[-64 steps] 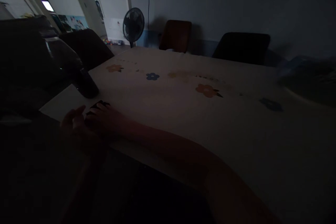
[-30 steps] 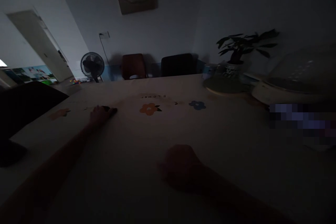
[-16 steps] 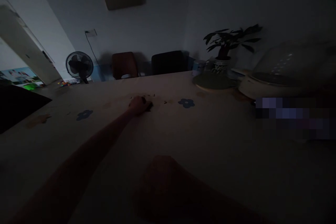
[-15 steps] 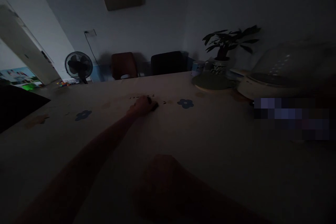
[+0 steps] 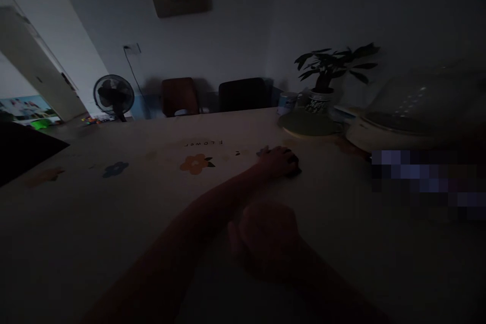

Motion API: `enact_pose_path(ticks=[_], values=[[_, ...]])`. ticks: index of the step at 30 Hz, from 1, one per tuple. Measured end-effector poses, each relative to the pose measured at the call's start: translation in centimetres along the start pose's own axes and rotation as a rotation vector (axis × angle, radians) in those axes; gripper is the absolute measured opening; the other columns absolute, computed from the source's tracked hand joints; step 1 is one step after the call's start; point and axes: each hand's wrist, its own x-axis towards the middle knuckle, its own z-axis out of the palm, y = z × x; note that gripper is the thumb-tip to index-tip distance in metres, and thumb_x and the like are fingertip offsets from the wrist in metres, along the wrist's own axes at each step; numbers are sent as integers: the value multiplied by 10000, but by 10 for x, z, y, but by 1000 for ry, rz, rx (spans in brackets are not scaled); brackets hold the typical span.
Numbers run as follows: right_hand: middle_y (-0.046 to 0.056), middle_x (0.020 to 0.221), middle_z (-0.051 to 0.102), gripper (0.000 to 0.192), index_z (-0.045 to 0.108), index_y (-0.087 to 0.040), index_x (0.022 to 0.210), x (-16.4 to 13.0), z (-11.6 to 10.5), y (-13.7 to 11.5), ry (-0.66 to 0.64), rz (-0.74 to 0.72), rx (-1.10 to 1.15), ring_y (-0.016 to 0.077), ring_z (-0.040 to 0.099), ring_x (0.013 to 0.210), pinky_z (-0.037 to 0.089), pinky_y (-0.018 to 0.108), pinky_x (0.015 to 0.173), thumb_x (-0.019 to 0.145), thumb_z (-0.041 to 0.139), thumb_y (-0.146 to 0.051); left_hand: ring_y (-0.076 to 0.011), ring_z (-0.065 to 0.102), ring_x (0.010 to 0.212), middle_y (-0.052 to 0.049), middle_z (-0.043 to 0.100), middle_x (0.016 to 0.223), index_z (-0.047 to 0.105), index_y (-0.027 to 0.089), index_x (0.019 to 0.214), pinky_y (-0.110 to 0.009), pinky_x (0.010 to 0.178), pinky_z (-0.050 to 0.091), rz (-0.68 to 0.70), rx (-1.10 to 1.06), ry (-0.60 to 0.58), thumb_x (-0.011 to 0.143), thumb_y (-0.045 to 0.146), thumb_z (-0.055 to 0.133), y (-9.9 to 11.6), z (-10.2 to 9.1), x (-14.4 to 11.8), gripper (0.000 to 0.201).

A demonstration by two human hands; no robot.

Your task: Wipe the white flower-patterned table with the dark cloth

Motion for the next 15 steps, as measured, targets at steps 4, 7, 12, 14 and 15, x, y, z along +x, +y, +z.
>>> enact_pose_path(ticks=[4,7,12,14,15], values=[[-30,527,360,397,429,-186,553,1,-2,9,-37,-28,10,121,276,539,202,320,517,941,460,-106,-270,415,1360,-71,443,1511,576,267,1317,-619,1159,249,-131,65,32,1021,353,298,-45,-6,-20,415],[-33,540,351,381,429,-186,565,2,-3,12,-77,-34,36,121,264,545,207,320,518,931,465,-90,-310,407,1360,-106,480,1473,611,259,1300,-642,1131,266,-269,115,30,1012,305,311,-105,-18,-53,419],[-34,541,349,379,424,-186,573,-1,-1,12,-104,-25,2,118,266,543,217,312,515,936,481,-94,-345,451,1314,-147,507,1442,630,227,1291,-625,1064,359,-564,202,-2,977,239,350,-222,-47,-142,420],[-35,541,353,382,418,-187,580,-2,0,14,-124,-19,-5,115,271,538,220,305,515,949,474,-102,-344,462,1310,-140,513,1443,627,220,1293,-582,1036,407,-694,229,-24,973,238,349,-262,-59,-185,424],[-36,540,354,385,413,-187,583,-3,0,14,-137,-16,-8,113,273,535,220,302,514,955,468,-106,-348,476,1296,-151,515,1441,618,204,1303,-569,1006,432,-771,245,-23,986,242,307,-279,-65,-208,445]])
